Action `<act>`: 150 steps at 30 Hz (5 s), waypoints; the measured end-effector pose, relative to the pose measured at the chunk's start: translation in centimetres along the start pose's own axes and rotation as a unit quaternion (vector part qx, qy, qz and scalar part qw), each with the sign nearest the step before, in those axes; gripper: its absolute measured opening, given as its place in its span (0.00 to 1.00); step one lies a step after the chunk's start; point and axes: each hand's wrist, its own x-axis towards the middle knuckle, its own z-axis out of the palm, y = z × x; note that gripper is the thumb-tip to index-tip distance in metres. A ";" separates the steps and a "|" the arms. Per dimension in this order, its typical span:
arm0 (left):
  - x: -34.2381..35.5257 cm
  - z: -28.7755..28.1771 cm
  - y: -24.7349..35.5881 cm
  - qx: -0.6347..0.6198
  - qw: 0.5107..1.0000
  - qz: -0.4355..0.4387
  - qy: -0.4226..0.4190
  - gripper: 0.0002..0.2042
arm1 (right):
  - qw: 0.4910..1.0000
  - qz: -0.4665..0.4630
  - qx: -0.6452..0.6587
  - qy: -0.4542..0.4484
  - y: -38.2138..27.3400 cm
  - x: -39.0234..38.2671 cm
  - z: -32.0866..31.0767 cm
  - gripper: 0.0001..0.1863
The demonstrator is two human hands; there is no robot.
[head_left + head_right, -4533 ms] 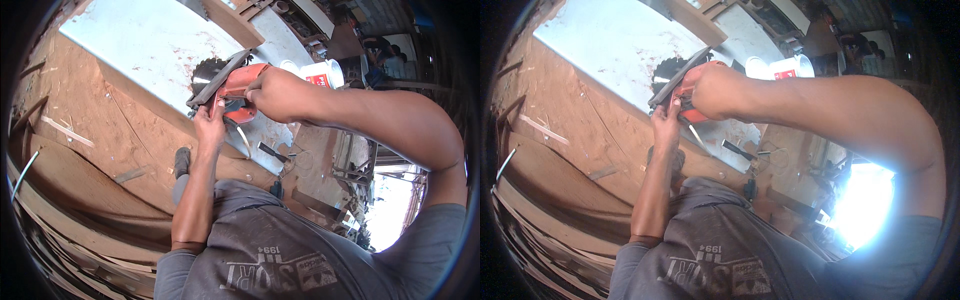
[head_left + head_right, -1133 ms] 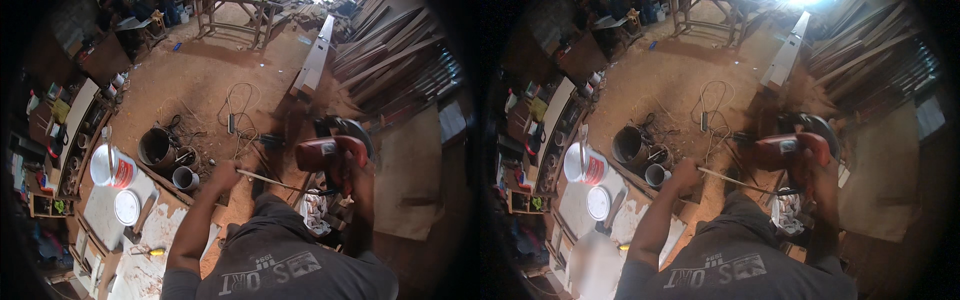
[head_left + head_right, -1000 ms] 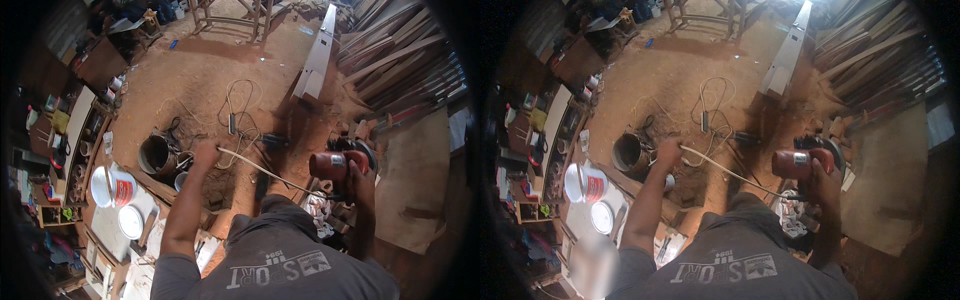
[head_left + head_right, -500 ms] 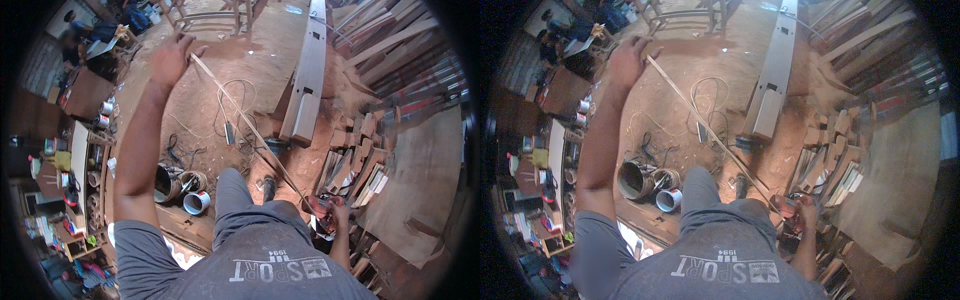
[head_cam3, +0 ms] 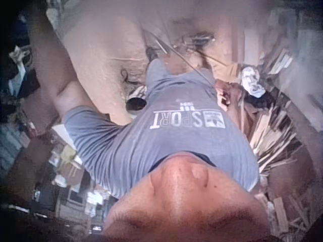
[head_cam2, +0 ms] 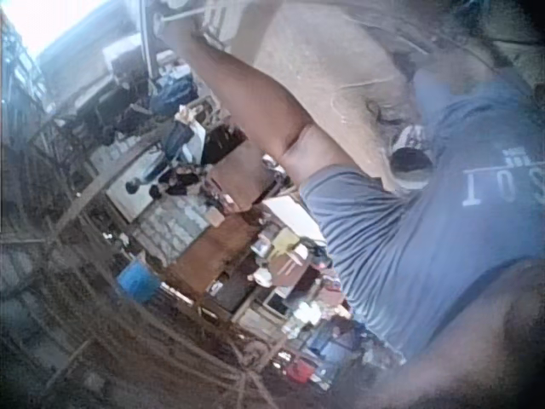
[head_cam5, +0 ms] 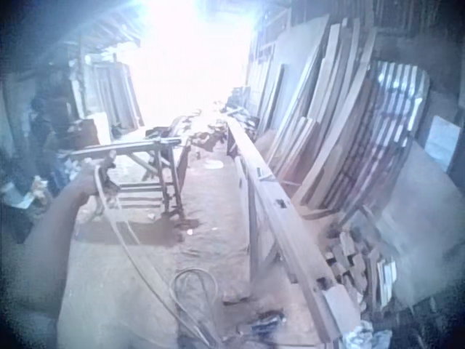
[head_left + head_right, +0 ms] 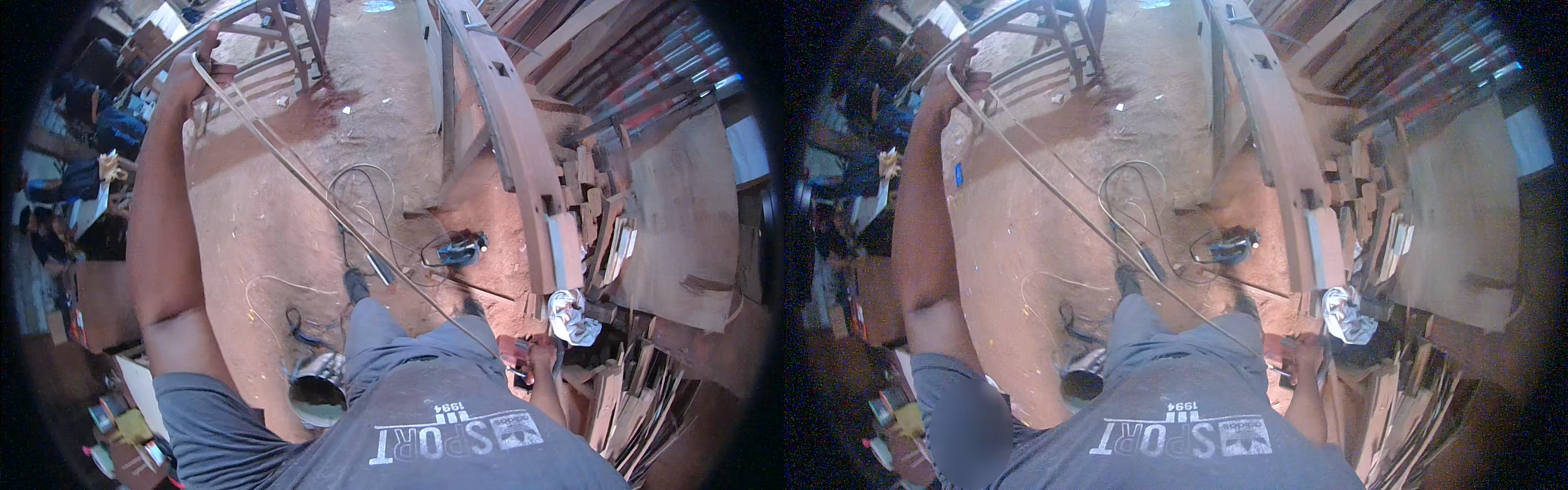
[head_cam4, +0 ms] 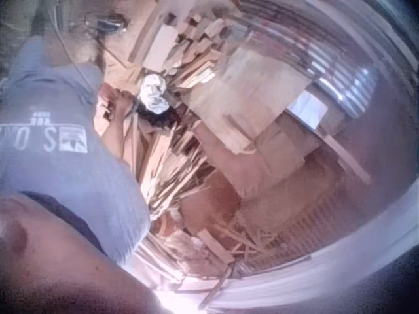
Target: The person adjusts a circular saw on a workbench using a screwdriver to tighten screws on the blade guard and base. They then plug the saw's power cord into a power strip on the floor.
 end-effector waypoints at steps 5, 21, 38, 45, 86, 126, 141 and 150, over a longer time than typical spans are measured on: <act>11.8 -6.4 -2.7 0.156 0.945 0.273 0.093 0.37 | 0.983 0.179 -0.046 -0.016 -0.7 -6.5 7.4 0.11; 18.7 -4.3 -0.4 0.268 0.850 0.453 0.017 0.20 | 0.946 0.298 0.048 -0.118 -17.3 -17.6 11.4 0.24; 23.2 8.3 -55.3 0.618 0.624 0.012 -0.479 0.30 | 0.915 0.387 0.106 -0.045 -33.5 -16.4 26.3 0.25; 2.6 37.9 -61.2 0.338 0.736 0.224 -0.543 0.21 | 0.949 0.266 -0.004 -0.169 -28.0 -11.8 43.4 0.27; -11.6 48.4 -63.7 0.116 0.756 0.015 -0.644 0.20 | 0.883 0.155 0.250 -0.365 -31.2 4.4 66.8 0.30; -13.4 51.4 -63.7 0.175 0.646 0.238 -0.704 0.15 | 0.828 0.209 0.419 -0.309 -39.8 2.7 65.0 0.43; -15.1 54.6 -66.8 0.201 0.739 0.296 -0.571 0.15 | 0.817 0.369 0.378 -0.231 -34.3 1.9 69.3 0.36; -15.0 52.4 -67.4 0.136 0.689 0.282 -0.654 0.21 | 0.942 0.090 -0.223 -0.236 -25.1 -7.9 77.0 0.33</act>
